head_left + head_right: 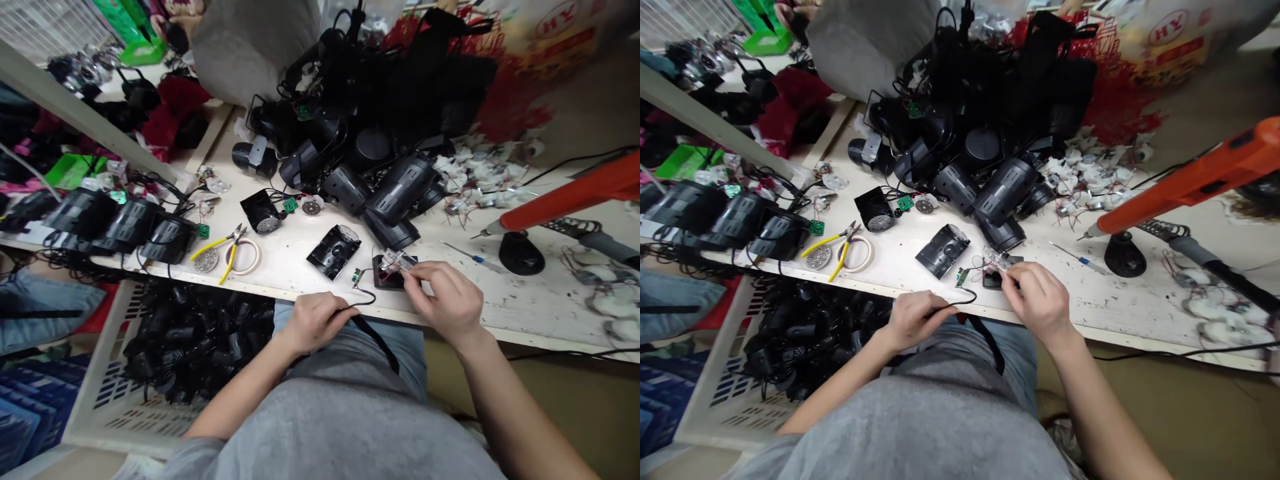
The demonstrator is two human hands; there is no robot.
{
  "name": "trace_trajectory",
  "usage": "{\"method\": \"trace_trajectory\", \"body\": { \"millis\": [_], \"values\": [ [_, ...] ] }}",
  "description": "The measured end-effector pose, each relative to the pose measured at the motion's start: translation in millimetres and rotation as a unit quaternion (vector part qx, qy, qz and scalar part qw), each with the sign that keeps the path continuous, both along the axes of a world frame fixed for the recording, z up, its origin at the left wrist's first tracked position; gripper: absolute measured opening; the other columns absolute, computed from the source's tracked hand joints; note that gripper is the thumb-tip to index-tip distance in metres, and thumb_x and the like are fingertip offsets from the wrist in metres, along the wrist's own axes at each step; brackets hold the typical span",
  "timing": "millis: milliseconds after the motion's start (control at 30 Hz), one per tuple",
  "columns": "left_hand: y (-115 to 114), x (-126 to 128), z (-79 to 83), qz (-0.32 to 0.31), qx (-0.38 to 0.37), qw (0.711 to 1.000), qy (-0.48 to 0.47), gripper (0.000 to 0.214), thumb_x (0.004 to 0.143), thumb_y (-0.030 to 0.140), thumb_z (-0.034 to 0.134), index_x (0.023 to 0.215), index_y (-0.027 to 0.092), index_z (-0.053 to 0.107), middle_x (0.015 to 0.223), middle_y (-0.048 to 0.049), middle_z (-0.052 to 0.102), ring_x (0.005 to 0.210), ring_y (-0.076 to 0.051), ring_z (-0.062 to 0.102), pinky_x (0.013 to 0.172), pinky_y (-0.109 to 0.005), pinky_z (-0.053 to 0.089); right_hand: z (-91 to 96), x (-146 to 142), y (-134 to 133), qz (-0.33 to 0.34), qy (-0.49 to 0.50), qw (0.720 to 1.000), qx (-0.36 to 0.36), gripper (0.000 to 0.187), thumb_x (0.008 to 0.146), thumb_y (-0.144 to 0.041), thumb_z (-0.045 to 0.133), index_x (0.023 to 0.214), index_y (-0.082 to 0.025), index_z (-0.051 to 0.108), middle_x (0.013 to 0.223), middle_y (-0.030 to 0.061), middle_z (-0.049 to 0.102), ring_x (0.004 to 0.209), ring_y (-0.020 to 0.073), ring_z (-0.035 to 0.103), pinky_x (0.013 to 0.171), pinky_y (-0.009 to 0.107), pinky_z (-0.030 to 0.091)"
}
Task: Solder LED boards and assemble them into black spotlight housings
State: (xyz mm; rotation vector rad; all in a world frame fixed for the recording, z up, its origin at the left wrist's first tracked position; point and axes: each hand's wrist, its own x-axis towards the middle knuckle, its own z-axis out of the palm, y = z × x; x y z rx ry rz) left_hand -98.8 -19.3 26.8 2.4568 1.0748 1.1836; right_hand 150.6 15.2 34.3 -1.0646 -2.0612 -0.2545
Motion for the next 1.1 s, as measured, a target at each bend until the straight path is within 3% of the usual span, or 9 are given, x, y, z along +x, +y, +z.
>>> {"method": "trace_trajectory", "body": {
  "millis": [133,233,300,367,467,633,800,967,1100],
  "values": [
    [-1,-18,57.4,-0.064,-0.046,0.979,0.187,0.019,0.1,0.023,0.055,0.082,0.016,0.059,0.065,0.0021,0.061,0.054,-0.011,0.056,0.05,-0.024,0.041,-12.0,20,-11,-0.004,-0.092,0.995,0.028,0.016,0.088,-0.008,0.065,0.09,-0.02,0.056,0.077,0.0033,0.068,0.07,0.0155,0.061,0.066,0.028,0.051],
    [5,-12,99.4,-0.075,0.033,0.927,0.365,0.026,0.096,0.009,0.051,0.072,0.018,0.054,0.063,0.0006,0.058,0.052,-0.015,0.052,0.047,-0.03,0.034,-19.7,25,-13,0.029,-0.115,0.992,0.04,0.016,0.088,-0.004,0.062,0.091,-0.02,0.057,0.08,0.0047,0.068,0.07,0.0156,0.058,0.067,0.029,0.05],
    [15,-3,111.9,-0.084,0.099,0.899,0.418,0.027,0.093,0.005,0.051,0.069,0.019,0.053,0.064,-0.0002,0.057,0.055,-0.017,0.053,0.047,-0.031,0.033,-24.1,26,-13,0.048,-0.112,0.991,0.049,0.016,0.088,-0.003,0.062,0.093,-0.018,0.058,0.083,0.0076,0.069,0.071,0.0164,0.058,0.067,0.03,0.05],
    [27,3,108.0,-0.102,0.145,0.889,0.423,0.028,0.094,0.007,0.051,0.069,0.02,0.053,0.064,-0.0002,0.057,0.058,-0.017,0.054,0.049,-0.031,0.035,-27.8,26,-14,0.056,-0.101,0.992,0.058,0.015,0.088,-0.003,0.062,0.094,-0.017,0.06,0.084,0.0089,0.07,0.072,0.0169,0.058,0.066,0.03,0.05],
    [44,-4,81.0,-0.131,0.176,0.895,0.389,0.032,0.098,0.01,0.046,0.069,0.021,0.053,0.064,0.0011,0.055,0.057,-0.015,0.051,0.05,-0.03,0.035,-32.4,28,-17,0.057,-0.085,0.993,0.067,0.013,0.089,-0.005,0.06,0.09,-0.018,0.063,0.085,0.0076,0.07,0.073,0.0163,0.058,0.066,0.03,0.052],
    [53,-35,34.8,-0.143,0.128,0.923,0.334,0.018,0.099,0.013,0.052,0.093,0.026,0.063,0.071,0.0026,0.06,0.061,-0.013,0.052,0.053,-0.03,0.035,-40.1,33,-20,0.034,-0.089,0.995,0.042,0.02,0.092,-0.007,0.054,0.082,-0.021,0.065,0.083,0.005,0.069,0.074,0.0148,0.059,0.069,0.029,0.055],
    [47,-43,19.3,-0.14,0.095,0.938,0.304,0.009,0.094,0.031,0.066,0.099,0.023,0.064,0.088,-0.0027,0.068,0.077,-0.017,0.06,0.078,-0.035,0.049,-44.3,33,-21,0.006,-0.071,0.997,0.025,0.018,0.091,-0.008,0.055,0.081,-0.02,0.065,0.086,0.0065,0.068,0.076,0.0154,0.06,0.068,0.029,0.056],
    [23,-9,15.4,-0.016,0.12,0.972,0.203,0.013,0.092,0.023,0.066,0.104,0.02,0.063,0.093,-0.0067,0.07,0.078,-0.018,0.062,0.071,-0.034,0.05,-42.1,29,-23,0.009,-0.058,0.998,0.019,0.013,0.09,-0.008,0.06,0.086,-0.02,0.064,0.085,0.0057,0.067,0.076,0.0154,0.059,0.068,0.028,0.054],
    [-3,37,0.8,-0.033,0.009,0.998,0.059,0.008,0.093,0.016,0.063,0.101,0.017,0.061,0.081,-0.0037,0.066,0.07,-0.014,0.061,0.063,-0.026,0.052,-41.6,27,-28,0.001,-0.047,0.999,0.012,0.012,0.089,-0.009,0.063,0.092,-0.02,0.064,0.086,0.0051,0.068,0.076,0.0155,0.059,0.068,0.028,0.052]
  ]
}}
